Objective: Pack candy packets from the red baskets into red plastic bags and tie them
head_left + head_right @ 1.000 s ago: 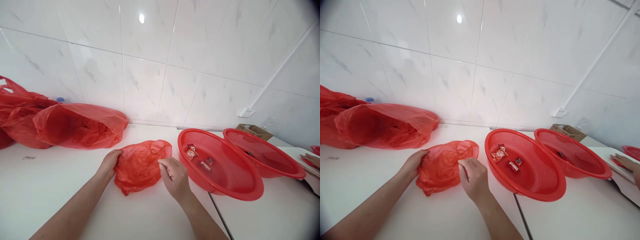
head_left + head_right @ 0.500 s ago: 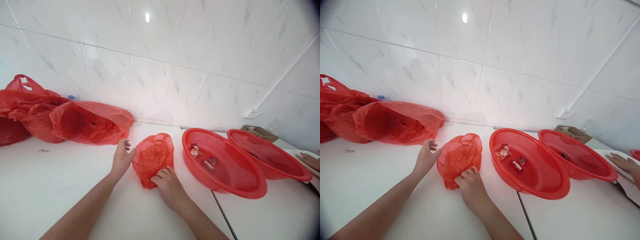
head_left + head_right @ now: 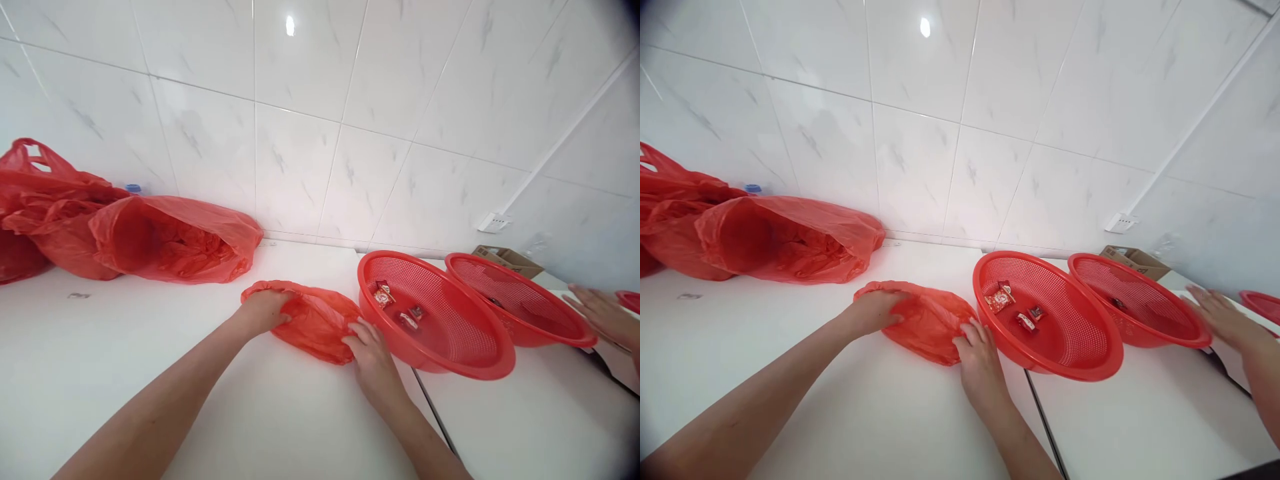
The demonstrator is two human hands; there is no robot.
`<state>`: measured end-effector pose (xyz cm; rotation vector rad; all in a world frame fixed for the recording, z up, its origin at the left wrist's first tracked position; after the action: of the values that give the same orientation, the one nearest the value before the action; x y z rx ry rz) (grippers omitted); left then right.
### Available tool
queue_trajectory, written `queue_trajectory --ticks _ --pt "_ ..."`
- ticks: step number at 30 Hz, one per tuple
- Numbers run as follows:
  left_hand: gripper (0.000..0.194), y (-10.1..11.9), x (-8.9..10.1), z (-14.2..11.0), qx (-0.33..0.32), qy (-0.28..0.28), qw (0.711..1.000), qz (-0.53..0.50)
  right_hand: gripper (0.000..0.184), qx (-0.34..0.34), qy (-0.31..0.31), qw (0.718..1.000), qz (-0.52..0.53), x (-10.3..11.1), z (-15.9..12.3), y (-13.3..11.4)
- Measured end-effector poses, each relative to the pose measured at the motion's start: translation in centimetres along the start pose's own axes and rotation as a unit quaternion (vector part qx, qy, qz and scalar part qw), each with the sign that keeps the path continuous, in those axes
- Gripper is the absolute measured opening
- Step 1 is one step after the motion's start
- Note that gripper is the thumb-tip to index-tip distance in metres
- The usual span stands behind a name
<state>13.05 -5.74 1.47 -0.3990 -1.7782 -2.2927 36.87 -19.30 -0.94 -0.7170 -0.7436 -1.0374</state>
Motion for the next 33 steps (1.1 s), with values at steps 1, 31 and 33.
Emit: queue_trajectory --ticks 1,31,33 --pt "0.022 0.2 0.0 -0.2 -0.030 -0.033 0.998 0.047 0.048 0.000 0.010 1.000 0.010 0.2 -0.1 -0.1" --pt "0.027 -4.6 3.1 0.1 0.221 -0.010 0.925 -0.309 0.029 -0.126 0.075 0.989 -0.022 10.1 4.0 1.3" --pt "0.028 -4.9 3.2 0.2 0.228 -0.012 0.924 -0.306 0.039 -0.161 -0.055 0.984 -0.046 11.4 2.3 3.7"
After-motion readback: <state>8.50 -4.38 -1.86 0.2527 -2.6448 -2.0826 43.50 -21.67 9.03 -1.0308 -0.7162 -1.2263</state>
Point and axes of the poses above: each hand's wrist, its own z-axis towards the middle knuckle, its own x-axis out of the back of the hand, y = z × x, the point moved 1 cm from there along z, towards the middle knuckle, and after that the axes turned 6 degrees about y, right-handed, at the moved point
